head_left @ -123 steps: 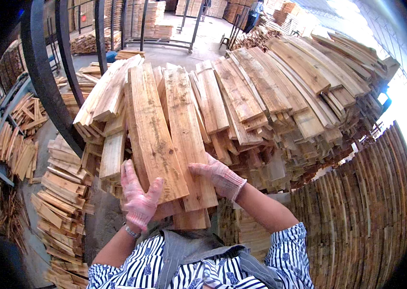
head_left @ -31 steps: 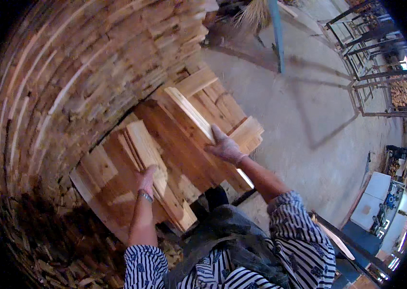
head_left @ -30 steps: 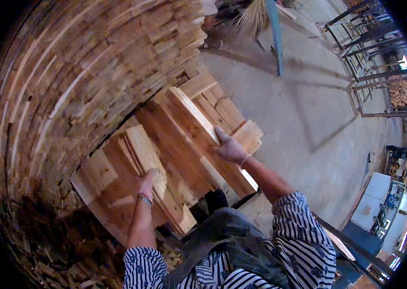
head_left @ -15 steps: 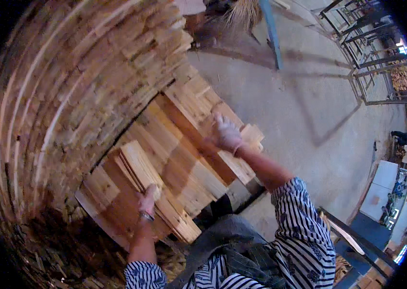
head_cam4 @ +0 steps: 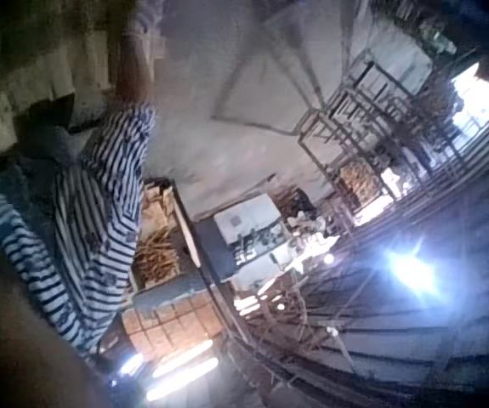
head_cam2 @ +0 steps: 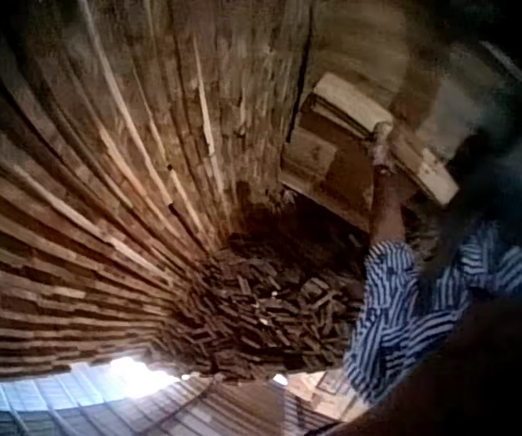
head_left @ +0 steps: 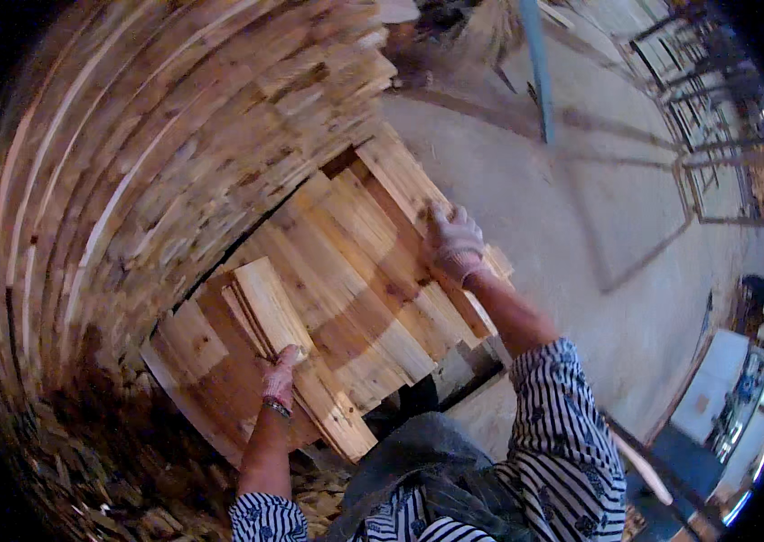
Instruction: The person repeatedly picks up bundles of wooden planks from a large pile and stacks them onto a pallet. They use both hands to lift, align, and place the wood pieces in an organized manner.
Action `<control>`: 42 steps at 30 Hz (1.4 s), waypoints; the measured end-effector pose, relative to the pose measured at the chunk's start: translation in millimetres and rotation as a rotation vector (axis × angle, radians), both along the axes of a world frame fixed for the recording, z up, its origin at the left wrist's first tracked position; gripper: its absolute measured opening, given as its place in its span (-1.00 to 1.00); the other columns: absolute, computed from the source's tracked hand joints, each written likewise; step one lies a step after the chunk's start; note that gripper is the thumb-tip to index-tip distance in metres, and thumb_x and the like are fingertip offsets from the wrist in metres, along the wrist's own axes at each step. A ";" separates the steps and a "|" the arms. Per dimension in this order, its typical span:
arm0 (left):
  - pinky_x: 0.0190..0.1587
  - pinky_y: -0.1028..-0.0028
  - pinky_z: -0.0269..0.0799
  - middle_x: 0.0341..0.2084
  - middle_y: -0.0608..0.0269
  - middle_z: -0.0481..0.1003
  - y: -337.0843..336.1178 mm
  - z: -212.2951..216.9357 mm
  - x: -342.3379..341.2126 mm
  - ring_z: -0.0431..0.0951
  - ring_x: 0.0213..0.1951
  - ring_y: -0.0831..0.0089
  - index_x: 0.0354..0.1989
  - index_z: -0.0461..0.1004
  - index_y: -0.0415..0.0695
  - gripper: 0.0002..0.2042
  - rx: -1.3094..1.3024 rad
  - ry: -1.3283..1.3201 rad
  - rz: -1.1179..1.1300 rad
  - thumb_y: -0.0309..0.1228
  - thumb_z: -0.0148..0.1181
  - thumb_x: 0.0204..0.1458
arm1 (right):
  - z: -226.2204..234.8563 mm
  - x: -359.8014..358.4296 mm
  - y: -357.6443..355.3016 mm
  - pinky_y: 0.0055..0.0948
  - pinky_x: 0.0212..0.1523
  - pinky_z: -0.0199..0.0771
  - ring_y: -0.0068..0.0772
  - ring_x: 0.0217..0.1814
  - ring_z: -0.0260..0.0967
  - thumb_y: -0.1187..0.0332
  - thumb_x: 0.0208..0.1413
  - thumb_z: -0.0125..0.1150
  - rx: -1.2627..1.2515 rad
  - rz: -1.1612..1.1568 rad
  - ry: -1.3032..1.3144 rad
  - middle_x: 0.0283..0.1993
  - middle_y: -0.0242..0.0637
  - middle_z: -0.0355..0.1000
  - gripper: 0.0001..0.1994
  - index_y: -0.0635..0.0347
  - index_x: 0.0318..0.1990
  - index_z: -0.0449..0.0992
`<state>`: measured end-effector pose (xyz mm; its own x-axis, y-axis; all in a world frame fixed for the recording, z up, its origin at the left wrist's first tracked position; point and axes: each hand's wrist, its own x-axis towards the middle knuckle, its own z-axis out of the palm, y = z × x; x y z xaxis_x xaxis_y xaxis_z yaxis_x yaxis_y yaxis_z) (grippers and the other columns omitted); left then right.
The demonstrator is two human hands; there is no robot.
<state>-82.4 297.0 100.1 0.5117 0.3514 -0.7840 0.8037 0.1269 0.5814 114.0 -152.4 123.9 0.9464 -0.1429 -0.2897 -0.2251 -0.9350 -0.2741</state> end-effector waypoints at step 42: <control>0.07 0.29 0.54 0.08 0.15 0.47 -7.9 70.0 -107.0 0.54 0.06 0.32 0.33 0.10 -0.08 -0.34 -0.699 -0.637 0.746 -0.49 0.30 0.07 | 124.4 -157.6 322.8 -0.38 0.42 0.06 -0.32 0.50 0.00 0.32 0.10 0.36 1.068 0.597 0.992 0.51 -0.07 0.02 0.04 0.29 0.52 -0.37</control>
<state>-189.5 289.1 170.1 0.7277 0.3261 -0.6034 -0.0085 0.8839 0.4675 -43.7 170.4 248.3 0.1687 0.8350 -0.5238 -0.3929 -0.4305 -0.8126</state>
